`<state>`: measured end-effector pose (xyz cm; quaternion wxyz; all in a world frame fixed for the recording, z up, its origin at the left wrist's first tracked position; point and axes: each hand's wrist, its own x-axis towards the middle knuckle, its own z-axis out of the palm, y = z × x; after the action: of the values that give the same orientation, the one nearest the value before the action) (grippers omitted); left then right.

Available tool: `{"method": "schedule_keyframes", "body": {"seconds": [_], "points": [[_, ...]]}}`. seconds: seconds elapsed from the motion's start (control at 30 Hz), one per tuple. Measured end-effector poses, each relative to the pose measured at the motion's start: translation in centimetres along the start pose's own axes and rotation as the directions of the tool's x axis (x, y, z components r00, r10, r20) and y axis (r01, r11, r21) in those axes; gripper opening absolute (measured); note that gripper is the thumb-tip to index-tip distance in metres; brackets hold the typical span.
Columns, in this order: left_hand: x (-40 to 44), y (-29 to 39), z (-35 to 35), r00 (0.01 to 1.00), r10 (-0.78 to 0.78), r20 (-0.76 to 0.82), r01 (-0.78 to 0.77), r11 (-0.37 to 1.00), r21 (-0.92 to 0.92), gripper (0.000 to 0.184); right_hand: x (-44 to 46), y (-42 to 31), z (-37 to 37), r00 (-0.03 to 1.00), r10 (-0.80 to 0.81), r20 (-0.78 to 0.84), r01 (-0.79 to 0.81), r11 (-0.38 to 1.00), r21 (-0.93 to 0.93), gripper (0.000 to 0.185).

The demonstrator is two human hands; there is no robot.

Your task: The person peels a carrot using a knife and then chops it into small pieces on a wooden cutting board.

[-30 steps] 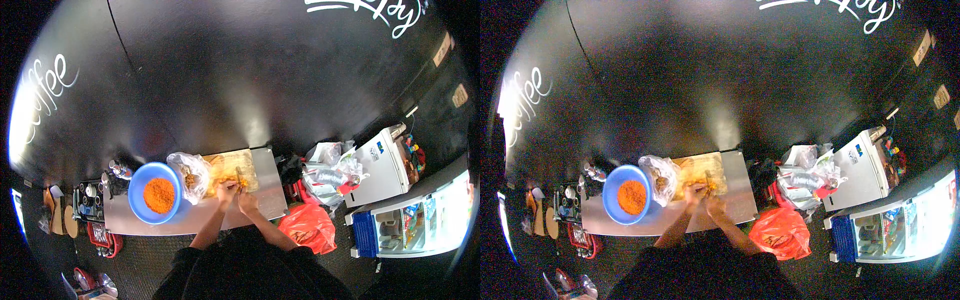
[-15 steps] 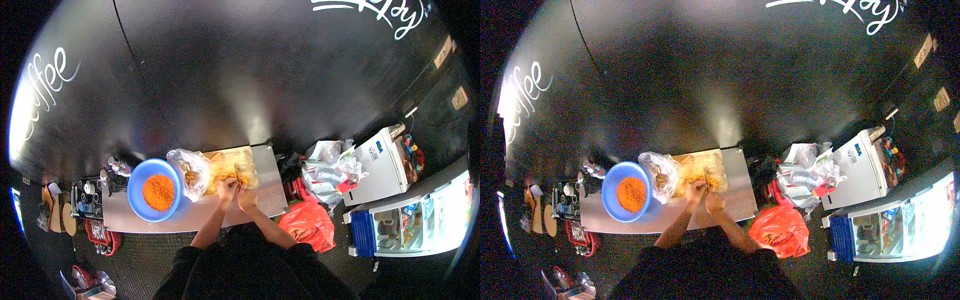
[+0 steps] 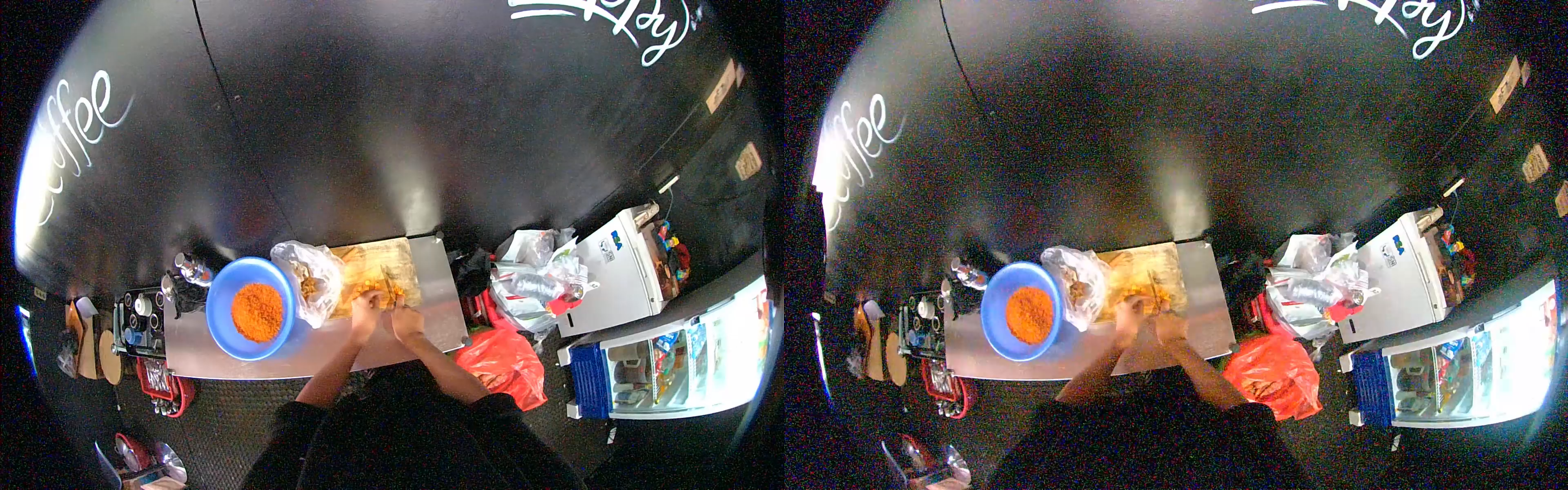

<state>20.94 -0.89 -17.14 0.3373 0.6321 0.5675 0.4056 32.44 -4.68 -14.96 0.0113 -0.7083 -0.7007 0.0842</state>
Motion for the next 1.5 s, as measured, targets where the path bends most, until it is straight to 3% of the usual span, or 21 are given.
{"method": "schedule_keyframes", "body": {"seconds": [0.17, 0.23, 0.27, 0.4, 0.47, 0.53, 0.6, 0.67, 0.7, 0.77, 0.87, 0.97, 1.03, 1.1, 1.2, 1.33, 1.43, 1.5], "points": [[2.3, 2.3, -2.1, 0.971, 0.197, -0.138, -0.197, 0.980, 0.014, 0.025, 1.1, 0.9, 2.0, 1.000, 0.027, -0.014, -0.025, 0.991, 0.132, 0.031], [3.6, 0.3, -2.1, 0.934, 0.354, 0.043, -0.356, 0.918, 0.173, 0.025, 1.1, 1.1, 2.8, 0.999, 0.023, -0.045, -0.020, 0.998, 0.061, 0.032], [3.9, -0.5, -1.8, 0.934, 0.354, 0.043, -0.356, 0.919, 0.171, 0.025, 1.0, 1.2, 3.1, 0.997, 0.015, -0.071, -0.015, 1.000, -0.005, 0.032], [4.7, -2.2, -1.3, 0.954, 0.230, 0.190, -0.264, 0.948, 0.178, 0.024, 0.9, 1.0, 1.7, 0.999, 0.005, -0.046, -0.004, 1.000, 0.028, 0.033], [4.7, -2.4, -1.1, 0.956, 0.184, 0.226, -0.226, 0.958, 0.176, 0.023, 0.9, 0.7, 1.0, 0.987, 0.038, 0.158, -0.053, 0.994, 0.096, 0.047], [4.4, -1.9, -1.3, 0.969, 0.154, 0.194, -0.184, 0.972, 0.147, 0.020, 0.9, 0.8, 2.3, 0.994, 0.032, 0.102, -0.043, 0.993, 0.109, 0.049], [4.0, -1.1, -1.7, 0.959, 0.204, 0.199, -0.242, 0.951, 0.191, 0.018, 0.9, 0.7, 2.9, 0.998, 0.032, 0.045, -0.037, 0.992, 0.123, 0.050], [4.1, -0.5, -2.0, 0.944, 0.259, 0.203, -0.303, 0.924, 0.231, 0.016, 1.3, 0.9, 2.4, 0.984, 0.026, 0.175, -0.041, 0.996, 0.078, 0.052], [4.2, -0.6, -2.1, 0.928, 0.303, 0.219, -0.349, 0.911, 0.220, 0.015, 1.0, 0.9, 2.3, 0.984, 0.026, 0.175, -0.040, 0.996, 0.080, 0.052], [4.1, -0.6, -2.5, 0.910, 0.345, 0.232, -0.393, 0.895, 0.212, 0.013, 0.4, 0.8, 2.1, 0.995, -0.053, -0.090, 0.048, 0.997, -0.061, 0.038], [3.6, 1.4, -3.3, 0.904, 0.331, 0.269, -0.408, 0.856, 0.317, 0.011, 0.6, 0.7, 2.4, 0.999, -0.028, -0.040, 0.026, 0.998, -0.049, 0.040], [2.5, 1.9, -2.6, 0.945, 0.234, 0.230, -0.299, 0.901, 0.315, 0.012, 0.8, 0.3, 1.2, 0.996, 0.030, 0.088, -0.032, 0.999, 0.016, 0.040], [1.9, 3.2, -2.3, 0.980, 0.008, 0.198, -0.051, 0.975, 0.216, 0.012, 0.7, 0.1, 0.6, 0.997, 0.025, 0.077, -0.029, 0.998, 0.059, 0.042], [1.6, 1.1, -1.3, 0.977, 0.023, 0.212, -0.065, 0.978, 0.198, 0.012, 0.9, -0.1, 0.5, 0.998, 0.022, 0.065, -0.029, 0.994, 0.103, 0.043], [1.1, -0.9, 0.3, 0.987, -0.005, 0.161, -0.011, 0.995, 0.097, 0.010, 1.2, -0.2, 0.9, 0.978, -0.060, 0.198, 0.028, 0.987, 0.161, 0.047], [0.9, -1.8, 1.3, 0.986, -0.157, 0.060, 0.163, 0.981, -0.110, 0.010, -0.1, -1.1, -2.0, 0.986, 0.076, 0.149, -0.116, 0.952, 0.284, 0.044], [0.7, 0.7, -0.1, 0.997, -0.071, 0.023, 0.071, 0.997, -0.038, 0.011, 0.5, -0.1, 1.9, 0.989, 0.083, 0.123, -0.120, 0.934, 0.337, 0.040], [0.8, 1.9, -0.6, 0.993, -0.107, 0.045, 0.111, 0.989, -0.102, 0.011, 0.7, 0.1, 2.9, 0.995, 0.066, 0.072, -0.087, 0.938, 0.335, 0.038]]}}
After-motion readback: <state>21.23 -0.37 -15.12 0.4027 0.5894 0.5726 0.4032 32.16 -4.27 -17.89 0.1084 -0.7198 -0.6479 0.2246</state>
